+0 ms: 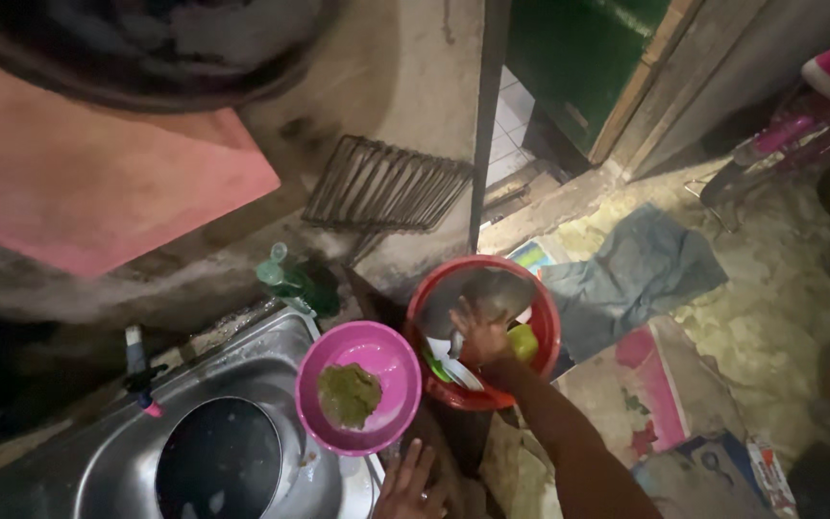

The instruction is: The person washes a metal pot in the sink, rinses it, and places it in a drying rack. Then they open a pot on the stove, stir a yellow liquid with a spatula, and cover it. Finally, they retrieve a coconut from a cabinet, wash it, and place it in the sink.

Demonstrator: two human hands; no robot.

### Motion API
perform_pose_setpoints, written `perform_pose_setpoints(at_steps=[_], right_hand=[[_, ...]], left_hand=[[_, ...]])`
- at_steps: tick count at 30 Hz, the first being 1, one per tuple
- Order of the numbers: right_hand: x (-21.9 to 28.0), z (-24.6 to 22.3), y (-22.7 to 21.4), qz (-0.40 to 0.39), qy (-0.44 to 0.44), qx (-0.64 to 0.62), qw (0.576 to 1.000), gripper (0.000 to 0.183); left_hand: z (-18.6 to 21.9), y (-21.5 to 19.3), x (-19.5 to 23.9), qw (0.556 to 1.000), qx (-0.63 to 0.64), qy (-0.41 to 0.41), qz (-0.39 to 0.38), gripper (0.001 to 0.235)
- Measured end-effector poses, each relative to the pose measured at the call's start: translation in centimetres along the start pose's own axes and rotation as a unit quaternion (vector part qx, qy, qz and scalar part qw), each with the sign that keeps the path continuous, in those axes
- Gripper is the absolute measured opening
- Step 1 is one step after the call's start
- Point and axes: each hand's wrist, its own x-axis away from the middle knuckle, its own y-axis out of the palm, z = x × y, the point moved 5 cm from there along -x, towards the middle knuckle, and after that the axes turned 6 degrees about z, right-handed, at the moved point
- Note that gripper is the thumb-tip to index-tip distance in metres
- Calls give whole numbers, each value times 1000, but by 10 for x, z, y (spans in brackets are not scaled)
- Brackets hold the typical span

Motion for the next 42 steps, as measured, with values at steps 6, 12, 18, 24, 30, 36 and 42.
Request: perform_pose_setpoints(at_steps=[6, 12, 18, 24, 30, 36, 42], right_hand=[[19, -11, 5, 102, -19, -21, 994, 69], [31, -5, 21, 132, -1, -56, 990, 64], [58, -3, 14, 153, 42, -43, 986, 62], [81, -13, -36, 158, 139, -144, 967, 71], [149, -46, -146, 176, 158, -312, 920, 89], [187, -112, -216, 164, 58, -377, 910, 81], [191, -170, -235, 203, -207, -383, 877, 82]], left_hand=[[3, -13, -26, 1000, -25, 6, 5, 33], [15, -16, -32, 1000, 12, -6, -17, 49], [30, -20, -45, 1000, -1, 23, -20, 55], [60, -64, -73, 999, -19, -30, -41, 56], [75, -136, -69, 985, 5, -164, -48, 77], [79, -182, -24, 955, -59, -271, 107, 80], [91, -191, 30, 905, -80, -385, 164, 80]])
